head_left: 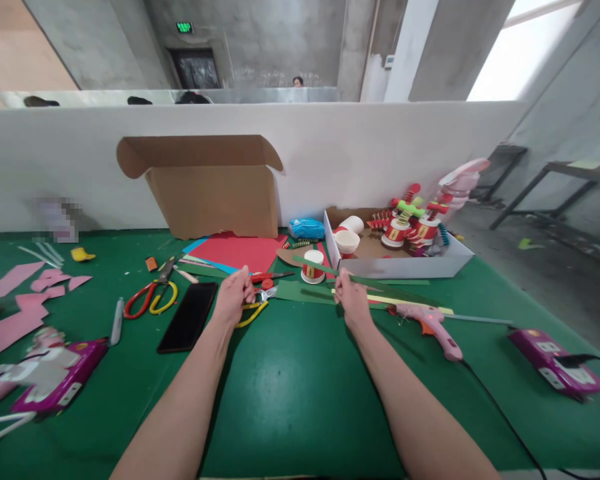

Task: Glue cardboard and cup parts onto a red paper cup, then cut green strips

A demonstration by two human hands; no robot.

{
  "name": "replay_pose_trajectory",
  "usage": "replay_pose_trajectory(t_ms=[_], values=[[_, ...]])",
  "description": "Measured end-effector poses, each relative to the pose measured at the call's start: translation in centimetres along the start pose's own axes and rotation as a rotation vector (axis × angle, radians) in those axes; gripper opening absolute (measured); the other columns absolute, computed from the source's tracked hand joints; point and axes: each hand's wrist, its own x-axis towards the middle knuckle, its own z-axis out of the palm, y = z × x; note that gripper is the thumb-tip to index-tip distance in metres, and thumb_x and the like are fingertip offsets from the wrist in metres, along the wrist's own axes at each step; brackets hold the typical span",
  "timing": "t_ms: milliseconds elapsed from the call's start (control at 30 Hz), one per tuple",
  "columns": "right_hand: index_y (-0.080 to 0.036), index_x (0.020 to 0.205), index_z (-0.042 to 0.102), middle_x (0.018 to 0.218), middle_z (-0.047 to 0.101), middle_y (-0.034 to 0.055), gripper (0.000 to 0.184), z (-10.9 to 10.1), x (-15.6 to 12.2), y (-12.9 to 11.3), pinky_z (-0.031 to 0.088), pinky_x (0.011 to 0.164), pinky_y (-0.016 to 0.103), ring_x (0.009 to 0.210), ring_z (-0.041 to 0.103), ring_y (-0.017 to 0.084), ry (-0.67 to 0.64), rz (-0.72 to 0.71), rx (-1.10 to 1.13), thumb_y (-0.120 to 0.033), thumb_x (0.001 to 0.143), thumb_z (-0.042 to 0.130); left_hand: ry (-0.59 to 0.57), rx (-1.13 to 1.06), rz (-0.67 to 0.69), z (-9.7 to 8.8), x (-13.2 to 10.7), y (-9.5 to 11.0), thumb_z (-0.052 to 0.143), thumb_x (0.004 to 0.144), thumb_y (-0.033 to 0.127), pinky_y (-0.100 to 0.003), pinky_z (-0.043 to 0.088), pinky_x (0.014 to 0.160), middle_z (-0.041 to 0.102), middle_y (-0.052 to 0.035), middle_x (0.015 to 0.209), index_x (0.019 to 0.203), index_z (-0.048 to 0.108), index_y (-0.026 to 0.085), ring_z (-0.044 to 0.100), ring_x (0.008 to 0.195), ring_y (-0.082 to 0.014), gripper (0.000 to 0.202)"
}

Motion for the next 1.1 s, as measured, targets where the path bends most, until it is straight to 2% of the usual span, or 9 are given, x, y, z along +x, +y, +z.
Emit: replay_pose_trajectory(t_ms=[67,167,233,267,433,567,700,867,1100], values=[[-0.022,0.049,0.041,0.039,0.026,-0.0095,0.055,0.1,-0.1,-0.4,0.031,0.039,0.022,0.037,0.027,0.007,-0.007,-0.009,0.072,-0.068,0.074,0.059,-0.046,0.019,0.015,0.1,-0.2,0.2,0.059,0.080,0.061,-0.020,0.036,0.041,0.034,0.0102,0.038,0.058,0.035,0.021,0.036,0.035,-0.0067,0.051],[-0.021,0.051,0.046,0.041,0.030,-0.0088,0.055,1.1,-1.4,-0.1,0.034,0.040,0.022,0.038,0.031,0.007,-0.169,0.033,0.094,-0.070,0.070,0.062,-0.382,0.167,-0.066,1.4,-1.3,0.0,0.071,0.071,0.052,-0.021,0.037,0.042,0.047,0.0085,0.044,0.066,0.046,0.021,0.044,0.039,-0.0087,0.041],[-0.021,0.052,0.047,0.041,0.032,-0.0087,0.056,1.9,-2.4,0.3,0.035,0.039,0.022,0.037,0.031,0.007,-0.265,0.054,0.067,-0.072,0.068,0.062,-0.524,0.240,-0.107,2.5,-2.2,-0.1,0.073,0.069,0.049,-0.021,0.038,0.043,0.051,0.0067,0.046,0.066,0.049,0.020,0.046,0.041,-0.0097,0.038],[-0.021,0.052,0.047,0.040,0.032,-0.0088,0.056,2.2,-2.8,0.6,0.035,0.039,0.022,0.036,0.031,0.007,-0.298,0.058,0.047,-0.073,0.067,0.063,-0.523,0.233,-0.104,2.9,-2.5,-0.2,0.070,0.071,0.050,-0.022,0.038,0.044,0.049,0.0062,0.046,0.064,0.048,0.020,0.046,0.041,-0.0100,0.038],[-0.021,0.051,0.048,0.039,0.033,-0.0085,0.056,2.7,-3.4,0.8,0.034,0.038,0.021,0.036,0.030,0.007,-0.395,0.110,0.021,-0.073,0.067,0.062,-0.333,0.138,-0.015,3.5,-2.9,-0.2,0.061,0.079,0.055,-0.023,0.037,0.045,0.043,0.0050,0.045,0.055,0.046,0.020,0.045,0.043,-0.0104,0.046],[-0.021,0.047,0.045,0.036,0.032,-0.0079,0.059,2.7,-3.5,0.9,0.032,0.038,0.021,0.035,0.030,0.007,-0.460,0.106,-0.041,-0.074,0.069,0.060,-0.366,0.166,-0.013,4.1,-3.1,-0.7,0.062,0.079,0.057,-0.023,0.037,0.046,0.047,0.0035,0.047,0.056,0.051,0.019,0.046,0.044,-0.0103,0.046],[-0.021,0.047,0.045,0.036,0.032,-0.0077,0.059,2.3,-2.9,1.2,0.030,0.037,0.021,0.034,0.032,0.007,-0.382,0.035,-0.109,-0.073,0.072,0.059,-0.376,0.150,-0.064,4.2,-3.1,-0.8,0.063,0.077,0.058,-0.023,0.034,0.043,0.041,0.0050,0.042,0.054,0.049,0.019,0.041,0.041,-0.0094,0.047],[-0.022,0.046,0.042,0.037,0.027,-0.0089,0.059,1.1,-1.3,0.9,0.030,0.036,0.021,0.033,0.029,0.007,-0.288,0.029,-0.084,-0.073,0.071,0.058,-0.294,0.148,-0.076,2.6,-2.2,-0.4,0.065,0.076,0.053,-0.022,0.031,0.040,0.036,0.0064,0.040,0.053,0.047,0.020,0.039,0.038,-0.0086,0.045],[-0.022,0.048,0.042,0.037,0.027,-0.0098,0.055,0.0,-0.1,-0.1,0.029,0.036,0.021,0.035,0.028,0.006,-0.165,0.044,-0.022,-0.067,0.070,0.064,-0.294,0.113,-0.080,0.9,-1.3,-0.1,0.067,0.077,0.049,-0.021,0.030,0.039,0.036,0.0063,0.043,0.054,0.047,0.019,0.038,0.038,-0.0079,0.043]])
